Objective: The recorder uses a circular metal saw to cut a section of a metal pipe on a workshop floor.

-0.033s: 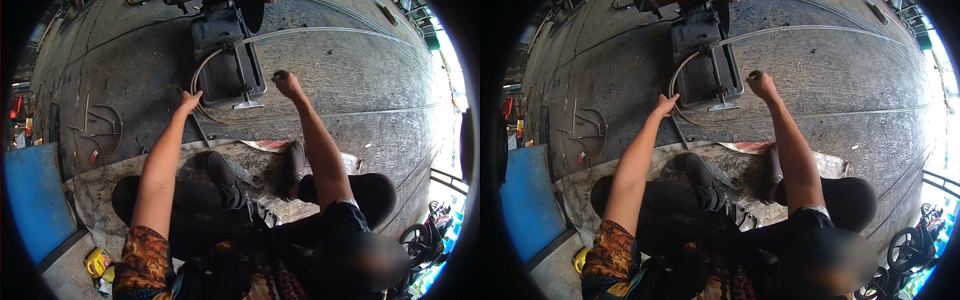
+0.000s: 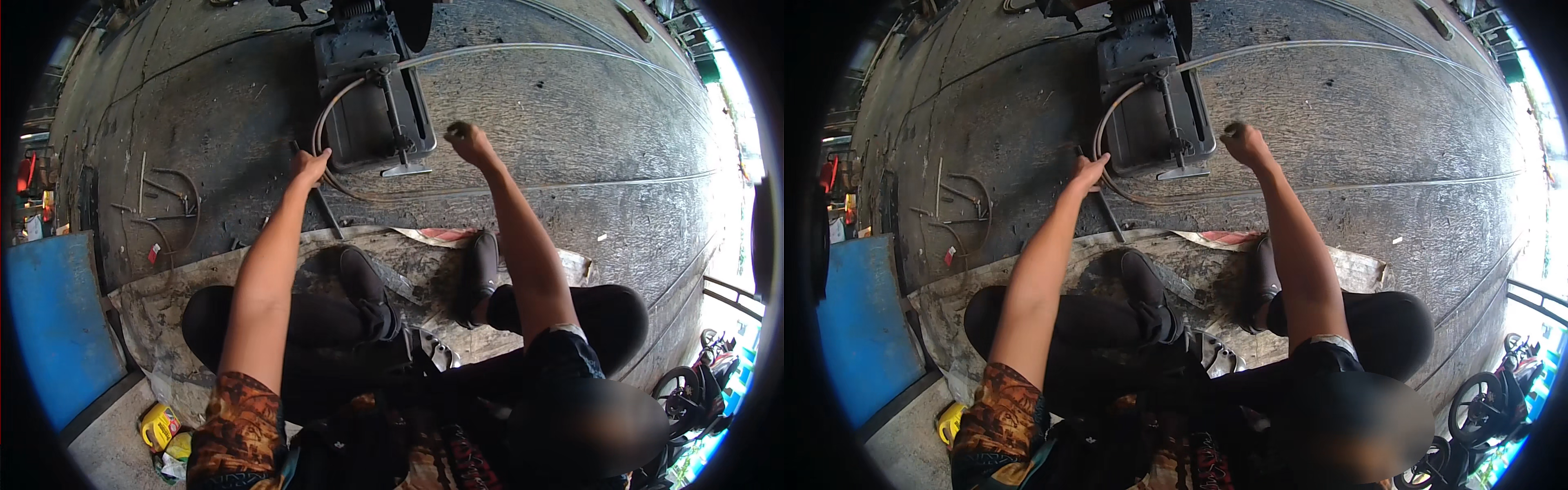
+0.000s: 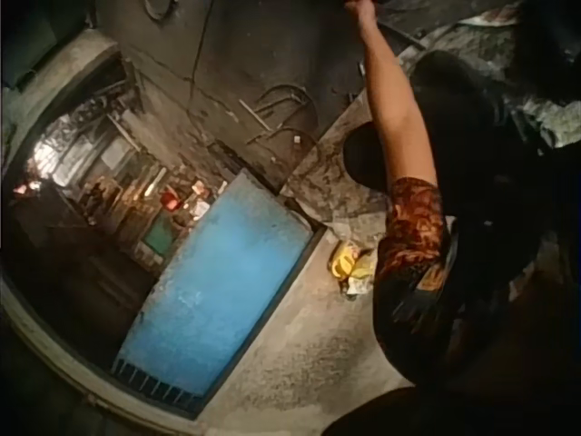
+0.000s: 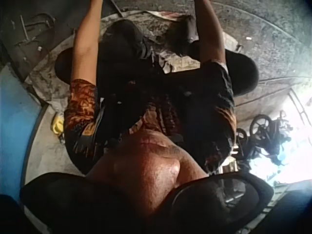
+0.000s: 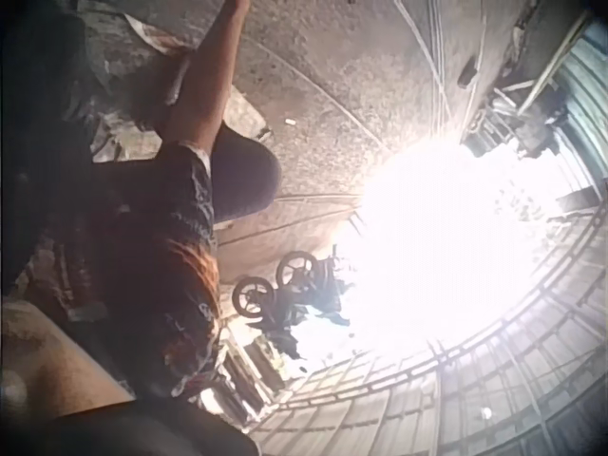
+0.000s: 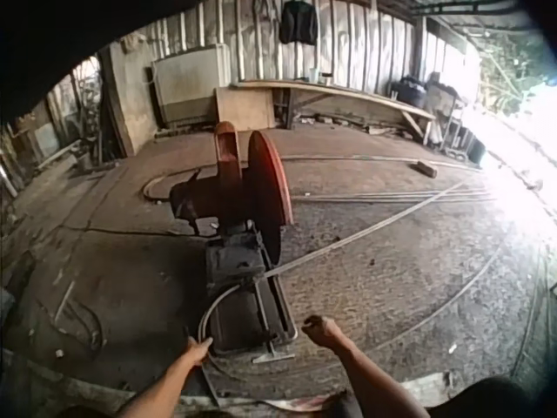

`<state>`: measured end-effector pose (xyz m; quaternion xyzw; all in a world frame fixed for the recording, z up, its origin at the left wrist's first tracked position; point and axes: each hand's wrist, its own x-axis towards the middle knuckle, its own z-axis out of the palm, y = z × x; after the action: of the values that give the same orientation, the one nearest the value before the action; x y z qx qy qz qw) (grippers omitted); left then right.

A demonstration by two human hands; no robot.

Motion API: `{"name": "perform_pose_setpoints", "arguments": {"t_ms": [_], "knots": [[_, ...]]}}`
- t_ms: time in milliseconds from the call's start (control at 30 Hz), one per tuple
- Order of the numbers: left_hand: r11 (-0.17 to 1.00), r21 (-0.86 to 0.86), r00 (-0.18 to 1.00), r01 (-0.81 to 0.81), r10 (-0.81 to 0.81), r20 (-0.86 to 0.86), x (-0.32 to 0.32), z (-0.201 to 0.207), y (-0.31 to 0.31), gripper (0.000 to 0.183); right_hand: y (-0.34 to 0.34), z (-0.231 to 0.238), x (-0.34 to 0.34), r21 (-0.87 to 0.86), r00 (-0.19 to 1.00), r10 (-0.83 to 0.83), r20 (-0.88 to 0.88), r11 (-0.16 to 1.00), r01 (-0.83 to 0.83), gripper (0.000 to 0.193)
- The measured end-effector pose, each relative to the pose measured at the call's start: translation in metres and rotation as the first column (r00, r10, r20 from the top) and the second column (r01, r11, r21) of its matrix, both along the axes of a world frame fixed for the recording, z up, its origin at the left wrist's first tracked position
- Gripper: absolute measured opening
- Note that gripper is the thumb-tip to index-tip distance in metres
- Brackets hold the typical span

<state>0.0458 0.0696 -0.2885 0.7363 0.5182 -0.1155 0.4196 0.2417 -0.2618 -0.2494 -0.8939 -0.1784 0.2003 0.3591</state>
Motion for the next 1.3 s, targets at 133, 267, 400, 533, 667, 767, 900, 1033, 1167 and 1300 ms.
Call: {"name": "perform_pose_setpoints", "arguments": {"t_ms": [133, 267, 400, 533, 667, 767, 900, 1033, 1167, 1300], "knots": [[0.945, 0.003, 0.932, -0.327, 0.323, 0.163, -0.021, -0.032, -0.045, 0.066, -0.046, -0.018, -0.009, -0.284, 0.880, 0.382, -0.282, 0.843, -0.456, 0.057], [0.888, 0.335, 0.936, -0.315, 0.233, 0.262, -0.036, -0.058, -0.062, 0.062, -0.045, -0.017, -0.034, -0.372, 0.742, 0.486, -0.462, 0.653, -0.659, 0.071], [0.873, 0.421, 0.945, -0.246, 0.119, 0.306, -0.034, -0.039, -0.083, 0.063, -0.059, -0.029, -0.081, -0.256, 0.825, 0.559, 0.077, 0.811, -0.526, 0.047], [0.847, 0.469, 0.939, -0.251, 0.097, 0.329, -0.030, -0.018, -0.094, 0.063, -0.070, -0.044, -0.088, -0.246, 0.772, 0.559, 0.303, 0.828, -0.503, 0.037], [0.841, 0.475, 0.941, -0.260, 0.110, 0.320, -0.035, -0.022, -0.086, 0.063, -0.062, -0.048, -0.098, -0.254, 0.765, 0.527, 0.371, 0.850, -0.462, 0.036], [0.866, 0.412, 0.929, -0.282, 0.138, 0.345, -0.031, -0.022, -0.089, 0.063, -0.064, -0.050, -0.098, -0.248, 0.771, 0.513, 0.377, 0.858, -0.449, 0.035], [0.860, 0.399, 0.904, -0.319, 0.149, 0.400, -0.036, -0.039, -0.078, 0.064, -0.053, -0.044, -0.108, -0.250, 0.778, 0.501, 0.379, 0.865, -0.436, 0.032], [0.839, 0.454, 0.915, -0.299, 0.118, 0.385, -0.038, -0.046, -0.074, 0.063, -0.032, -0.023, -0.114, -0.263, 0.755, 0.502, 0.423, 0.865, -0.427, 0.045], [0.844, 0.446, 0.910, -0.298, 0.110, 0.400, -0.039, -0.043, -0.077, 0.062, -0.057, -0.035, -0.084, -0.335, 0.831, 0.495, 0.253, 0.851, -0.405, 0.046], [0.877, 0.115, 0.797, -0.467, 0.361, 0.485, -0.026, -0.031, -0.098, 0.061, -0.080, -0.058, -0.069, -0.422, 0.857, 0.474, 0.203, 0.832, -0.360, 0.041]]}}
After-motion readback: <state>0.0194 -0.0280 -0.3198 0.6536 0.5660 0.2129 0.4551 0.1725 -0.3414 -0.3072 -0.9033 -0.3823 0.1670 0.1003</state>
